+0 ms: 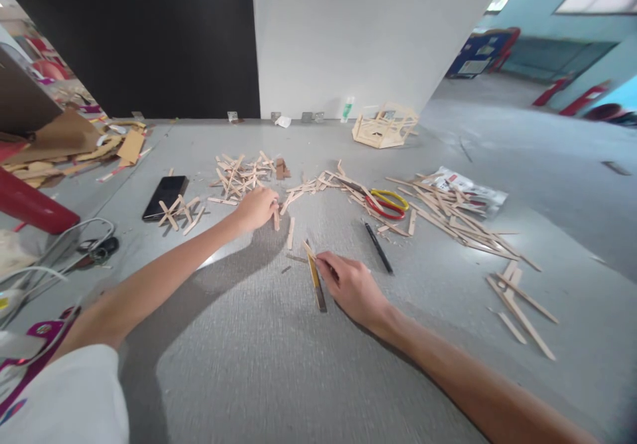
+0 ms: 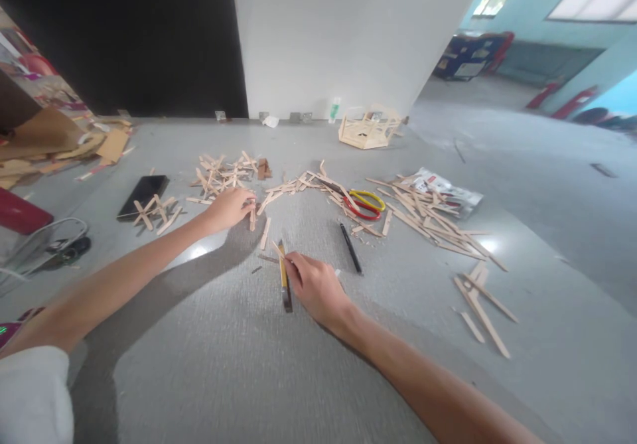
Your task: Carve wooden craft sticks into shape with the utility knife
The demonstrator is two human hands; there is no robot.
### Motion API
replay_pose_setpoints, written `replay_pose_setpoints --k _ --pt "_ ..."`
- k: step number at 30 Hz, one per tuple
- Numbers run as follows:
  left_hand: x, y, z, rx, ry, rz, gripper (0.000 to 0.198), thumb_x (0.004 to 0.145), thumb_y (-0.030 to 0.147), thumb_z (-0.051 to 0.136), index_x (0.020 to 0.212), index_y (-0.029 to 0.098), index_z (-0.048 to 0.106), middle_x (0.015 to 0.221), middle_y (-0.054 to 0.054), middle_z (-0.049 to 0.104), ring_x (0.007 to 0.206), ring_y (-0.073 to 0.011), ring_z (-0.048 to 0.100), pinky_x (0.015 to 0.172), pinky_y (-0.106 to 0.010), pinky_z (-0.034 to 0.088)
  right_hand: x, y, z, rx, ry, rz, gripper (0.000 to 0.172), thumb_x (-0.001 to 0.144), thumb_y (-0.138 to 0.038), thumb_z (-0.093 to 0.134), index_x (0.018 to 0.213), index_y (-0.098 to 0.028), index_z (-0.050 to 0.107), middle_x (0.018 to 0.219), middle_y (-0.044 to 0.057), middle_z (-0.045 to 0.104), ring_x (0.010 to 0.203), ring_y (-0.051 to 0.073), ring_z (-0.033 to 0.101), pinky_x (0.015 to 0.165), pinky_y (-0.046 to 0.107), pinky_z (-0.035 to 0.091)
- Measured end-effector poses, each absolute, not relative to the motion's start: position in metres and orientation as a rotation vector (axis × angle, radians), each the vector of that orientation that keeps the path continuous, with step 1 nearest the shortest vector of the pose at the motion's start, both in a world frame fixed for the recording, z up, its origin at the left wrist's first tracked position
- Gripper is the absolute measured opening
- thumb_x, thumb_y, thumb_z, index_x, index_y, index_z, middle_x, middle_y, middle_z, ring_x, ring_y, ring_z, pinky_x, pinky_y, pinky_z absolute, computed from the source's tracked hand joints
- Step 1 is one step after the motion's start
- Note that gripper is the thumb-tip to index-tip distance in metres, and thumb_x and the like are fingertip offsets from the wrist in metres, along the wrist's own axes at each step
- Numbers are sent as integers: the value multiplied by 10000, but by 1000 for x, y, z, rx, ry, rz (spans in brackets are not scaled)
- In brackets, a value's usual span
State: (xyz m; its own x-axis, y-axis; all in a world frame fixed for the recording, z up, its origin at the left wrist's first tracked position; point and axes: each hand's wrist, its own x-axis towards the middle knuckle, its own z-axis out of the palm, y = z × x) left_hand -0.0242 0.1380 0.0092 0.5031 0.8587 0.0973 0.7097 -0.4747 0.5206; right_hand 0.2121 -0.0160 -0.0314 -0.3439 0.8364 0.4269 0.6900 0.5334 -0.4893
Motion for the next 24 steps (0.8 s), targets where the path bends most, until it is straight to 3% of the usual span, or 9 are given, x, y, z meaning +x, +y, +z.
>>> replay_pose_setpoints --k 4,7,13,16,21,24 --pt "-15 147 4 2386 1422 470 194 879 276 671 751 131 686 869 -145 678 927 -306 615 841 -412 471 213 -15 -33 -1233 -2127 307 323 1068 -285 362 909 -191 628 698 31 651 564 168 577 559 272 404" --pt "-8 149 2 2392 1442 485 136 850 259 713 776 147 698 920 -129 686 909 -277 623 830 -385 486 212 -14 -34 -1242 -2125 327 308 1063 -285 369 923 -198 629 713 34 662 577 174 587 572 278 411" --pt "-2 141 0 2316 1429 526 173 788 87 654 635 160 618 773 -95 671 829 -252 636 809 -378 505 212 -14 -32 -1270 -2063 360 302 1055 -288 371 951 -202 641 728 44 677 601 185 613 594 284 432" --pt "-3 122 7 2228 1422 605 133 846 97 578 734 167 586 799 -87 684 827 -236 650 782 -364 511 216 -10 -26 -1316 -1878 395 259 1034 -287 413 1020 -187 652 695 30 643 590 175 597 579 275 430" --pt "-4 80 41 2038 1211 603 98 950 173 530 853 176 518 827 -54 728 714 -145 674 623 -242 493 226 -2 4 -1250 -1525 644 214 989 -347 526 1065 -188 648 742 7 582 540 131 491 501 251 394" --pt "-2 60 63 1666 1037 571 90 971 175 518 882 172 509 836 -73 718 642 -119 621 473 -201 376 228 -1 26 -1134 -1454 791 208 948 -374 629 1035 -188 656 756 12 594 545 123 488 502 251 402"
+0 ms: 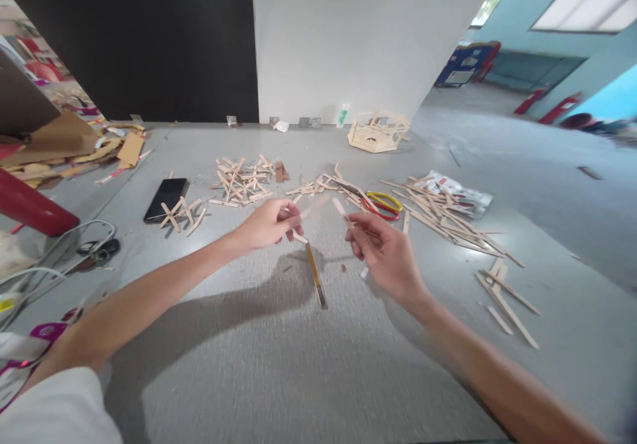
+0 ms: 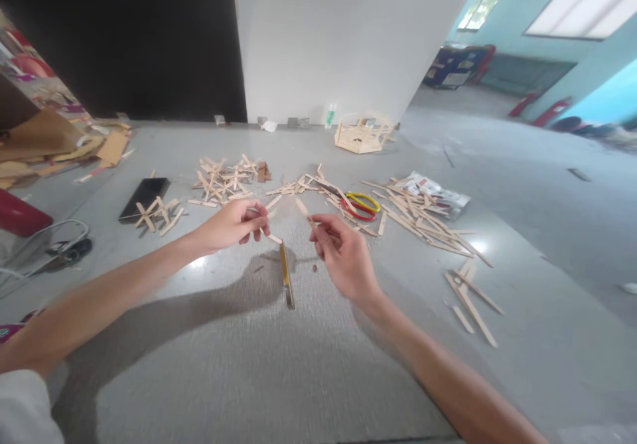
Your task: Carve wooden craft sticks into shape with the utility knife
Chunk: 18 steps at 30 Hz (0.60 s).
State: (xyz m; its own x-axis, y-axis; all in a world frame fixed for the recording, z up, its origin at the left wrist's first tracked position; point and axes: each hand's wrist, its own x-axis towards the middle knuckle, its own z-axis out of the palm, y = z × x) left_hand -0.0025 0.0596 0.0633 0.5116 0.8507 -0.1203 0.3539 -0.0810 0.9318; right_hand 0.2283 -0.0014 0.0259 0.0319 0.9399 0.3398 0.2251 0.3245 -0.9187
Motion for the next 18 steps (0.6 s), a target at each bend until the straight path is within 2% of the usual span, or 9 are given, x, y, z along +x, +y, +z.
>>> replay_pose_setpoints --k 3,9,18 --pt "-1 45 76 1535 954 562 74 980 184 525 910 166 514 827 -62 690 615 -103 583 447 -200 346 227 -4 39 -1046 -1309 943 210 916 -382 715 983 -193 653 740 2 585 514 97 454 466 234 346" --pt "-7 25 79 1587 921 500 100 988 263 543 949 171 530 850 -49 690 631 -110 592 458 -207 364 221 -12 38 -880 -1052 1303 255 884 -399 793 926 -204 633 611 -62 472 444 58 288 428 221 193" --pt "-7 16 71 1649 977 483 90 983 207 516 903 164 521 798 -30 681 599 -98 588 542 -224 413 216 -19 28 -840 -979 1492 249 898 -399 790 921 -192 654 572 -78 416 435 54 220 435 234 142"
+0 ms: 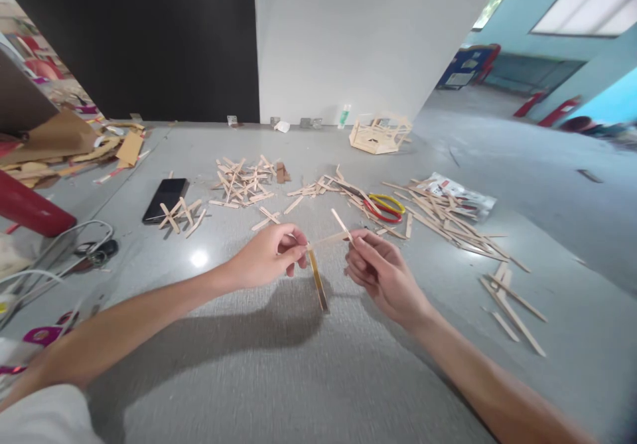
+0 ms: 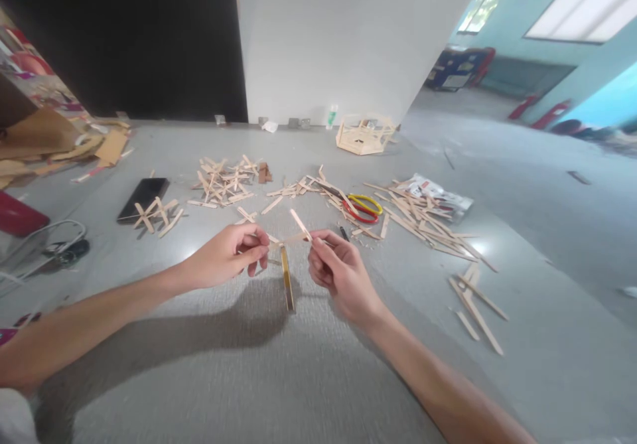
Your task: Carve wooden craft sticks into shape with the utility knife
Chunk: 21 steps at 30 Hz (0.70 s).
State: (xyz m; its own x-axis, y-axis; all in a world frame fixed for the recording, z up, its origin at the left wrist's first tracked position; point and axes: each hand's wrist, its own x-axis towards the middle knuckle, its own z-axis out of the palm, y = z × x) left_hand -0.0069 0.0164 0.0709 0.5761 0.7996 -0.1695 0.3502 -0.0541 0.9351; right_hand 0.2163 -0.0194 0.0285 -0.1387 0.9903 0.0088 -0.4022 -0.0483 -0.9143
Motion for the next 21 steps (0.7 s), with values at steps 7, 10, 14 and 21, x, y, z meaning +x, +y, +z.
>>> replay_pose_setpoints --k 7,10,14,21 --pt "-5 16 58 1677 941 561 104 963 199 533 863 174 520 767 -21 687 564 -96 576 581 -237 461 218 -22 29 -885 -1011 1508 269 891 -419 779 919 -197 631 560 -83 407 430 61 206 430 231 138" --pt "-3 11 57 1701 946 592 109 969 204 517 863 180 516 770 -21 687 563 -100 579 576 -239 462 219 -23 29 -920 -1047 1549 302 876 -449 780 932 -202 614 555 -86 406 432 71 189 422 231 131" --pt "0 4 59 1744 945 583 114 968 188 506 854 184 507 750 -11 676 558 -99 567 577 -236 454 217 -26 27 -934 -1079 1660 340 867 -476 784 934 -194 608 556 -94 378 443 71 173 421 227 132" --pt "1 1 56 1759 909 551 122 993 265 523 935 172 577 773 -25 678 602 -122 598 577 -246 480 209 -31 18 -890 -1134 1724 337 917 -483 747 958 -162 656 571 -80 404 457 67 226 437 219 171"
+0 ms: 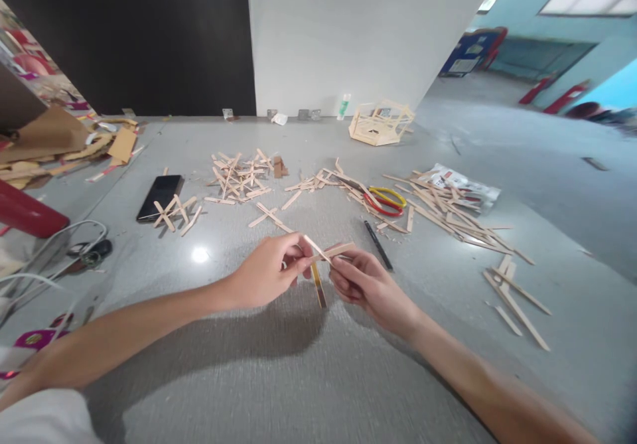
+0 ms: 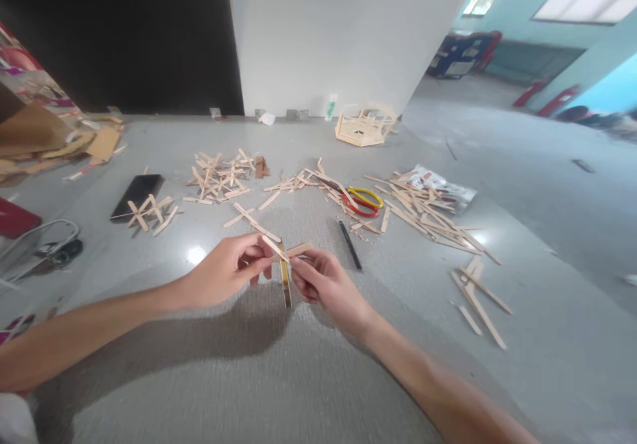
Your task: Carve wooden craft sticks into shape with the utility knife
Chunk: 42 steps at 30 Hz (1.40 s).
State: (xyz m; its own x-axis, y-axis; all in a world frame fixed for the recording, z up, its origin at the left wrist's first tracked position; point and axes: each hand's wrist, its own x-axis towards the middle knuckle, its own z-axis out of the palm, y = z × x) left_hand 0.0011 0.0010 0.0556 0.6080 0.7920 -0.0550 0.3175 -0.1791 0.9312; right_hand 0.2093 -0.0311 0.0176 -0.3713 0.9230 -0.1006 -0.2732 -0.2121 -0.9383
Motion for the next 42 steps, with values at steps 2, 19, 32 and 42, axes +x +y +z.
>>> replay_pose_setpoints --k 2,19,32,42 --pt "1 2 54 1762 912 552 107 989 249 529 950 170 591 809 -37 697 624 -128 618 585 -249 488 209 -31 16 -907 -1153 1693 349 910 -495 752 941 -161 658 593 -66 441 455 64 255 434 217 181" --pt "0 5 48 2050 1030 525 116 922 133 536 884 202 621 695 31 618 555 -110 490 617 -245 387 205 -38 20 -1039 -1396 1388 424 905 -600 694 885 -180 637 622 -6 580 454 97 364 433 239 268" --pt "-5 18 41 2085 1031 547 103 918 125 517 879 202 574 769 0 624 620 -136 526 607 -249 388 205 -36 13 -1008 -1389 1381 368 934 -540 683 914 -175 639 641 1 607 451 89 369 426 220 274" --pt "-6 23 32 2065 1055 502 97 906 109 552 874 198 573 756 11 610 620 -133 522 631 -249 374 203 -35 2 -1111 -1434 1296 366 947 -541 651 913 -177 662 638 7 605 460 106 435 420 225 344"
